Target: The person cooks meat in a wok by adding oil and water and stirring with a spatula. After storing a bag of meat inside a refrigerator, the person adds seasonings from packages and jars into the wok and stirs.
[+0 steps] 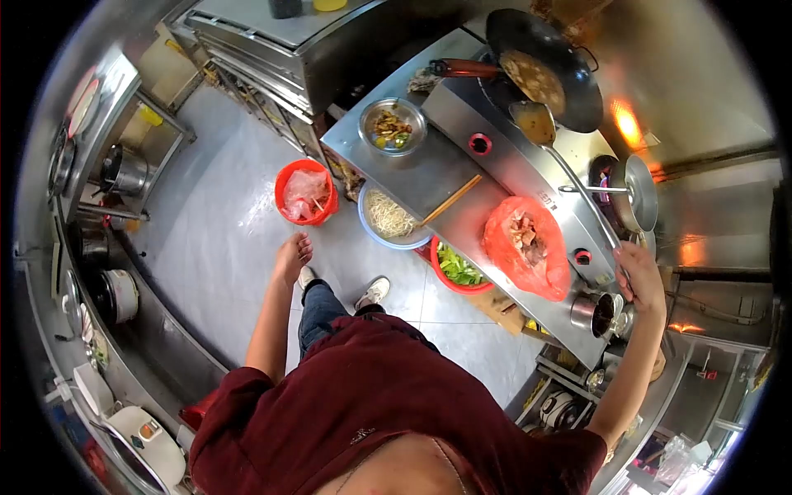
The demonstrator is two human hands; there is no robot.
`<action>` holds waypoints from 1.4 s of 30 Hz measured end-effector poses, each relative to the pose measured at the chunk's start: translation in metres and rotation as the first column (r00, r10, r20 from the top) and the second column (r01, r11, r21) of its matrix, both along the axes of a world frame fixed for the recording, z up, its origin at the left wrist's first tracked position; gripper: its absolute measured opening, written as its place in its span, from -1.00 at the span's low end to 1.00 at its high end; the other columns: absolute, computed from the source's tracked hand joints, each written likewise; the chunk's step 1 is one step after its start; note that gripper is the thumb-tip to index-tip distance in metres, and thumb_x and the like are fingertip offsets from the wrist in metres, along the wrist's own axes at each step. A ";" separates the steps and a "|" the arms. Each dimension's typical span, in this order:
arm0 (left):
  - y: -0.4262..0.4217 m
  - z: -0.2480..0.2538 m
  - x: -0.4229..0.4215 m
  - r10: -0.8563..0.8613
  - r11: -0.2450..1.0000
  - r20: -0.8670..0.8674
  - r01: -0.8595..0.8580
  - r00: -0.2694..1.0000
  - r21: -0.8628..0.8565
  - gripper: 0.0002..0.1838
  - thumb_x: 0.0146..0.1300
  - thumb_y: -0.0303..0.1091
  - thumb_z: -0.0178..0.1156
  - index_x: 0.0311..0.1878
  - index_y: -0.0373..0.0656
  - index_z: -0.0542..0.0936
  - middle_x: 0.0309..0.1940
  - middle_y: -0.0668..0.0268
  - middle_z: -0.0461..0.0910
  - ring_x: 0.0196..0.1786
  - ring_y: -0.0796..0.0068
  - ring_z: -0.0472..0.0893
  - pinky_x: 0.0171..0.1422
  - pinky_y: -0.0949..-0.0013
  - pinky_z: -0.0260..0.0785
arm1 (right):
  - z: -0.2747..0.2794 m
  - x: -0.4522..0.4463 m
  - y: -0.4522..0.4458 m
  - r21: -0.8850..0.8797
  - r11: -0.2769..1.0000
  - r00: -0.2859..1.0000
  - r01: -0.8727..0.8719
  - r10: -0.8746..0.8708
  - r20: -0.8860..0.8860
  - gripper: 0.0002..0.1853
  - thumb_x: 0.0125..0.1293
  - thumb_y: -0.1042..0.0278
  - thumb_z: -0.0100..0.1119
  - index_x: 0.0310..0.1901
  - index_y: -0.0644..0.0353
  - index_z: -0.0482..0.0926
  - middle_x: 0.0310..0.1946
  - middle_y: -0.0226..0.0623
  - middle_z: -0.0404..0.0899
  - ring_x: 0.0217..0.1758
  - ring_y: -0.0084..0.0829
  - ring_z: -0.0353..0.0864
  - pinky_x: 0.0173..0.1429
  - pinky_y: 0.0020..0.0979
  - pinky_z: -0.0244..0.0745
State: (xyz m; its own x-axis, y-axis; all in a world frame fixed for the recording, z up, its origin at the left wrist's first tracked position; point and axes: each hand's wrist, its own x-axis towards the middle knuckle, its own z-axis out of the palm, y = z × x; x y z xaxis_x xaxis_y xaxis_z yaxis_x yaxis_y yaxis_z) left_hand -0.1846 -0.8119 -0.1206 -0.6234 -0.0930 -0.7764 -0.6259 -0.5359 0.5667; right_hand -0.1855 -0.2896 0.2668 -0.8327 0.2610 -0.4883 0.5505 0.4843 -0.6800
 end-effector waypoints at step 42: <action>-0.165 -0.030 0.055 0.021 0.996 0.061 -0.016 0.998 -0.085 -0.80 0.23 -0.20 -0.05 -0.25 -0.10 0.45 -0.52 0.44 0.45 -0.50 0.59 0.42 -0.42 0.55 0.30 | -0.225 0.048 -0.250 -0.818 0.575 0.993 -0.001 0.099 0.068 -0.87 0.24 0.33 0.02 -0.35 0.20 0.37 -0.62 -0.40 0.39 -0.84 -0.68 0.19 -0.81 -0.62 0.05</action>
State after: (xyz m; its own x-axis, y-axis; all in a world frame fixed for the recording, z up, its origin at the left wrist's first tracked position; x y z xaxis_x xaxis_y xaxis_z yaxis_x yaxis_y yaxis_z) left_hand -0.1291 -0.9770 -0.1501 -0.5722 -0.1707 -0.8022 -0.6513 -0.4999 0.5709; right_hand -0.1372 -0.5398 0.0423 -0.7686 -0.3286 -0.5489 0.6274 -0.2192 -0.7472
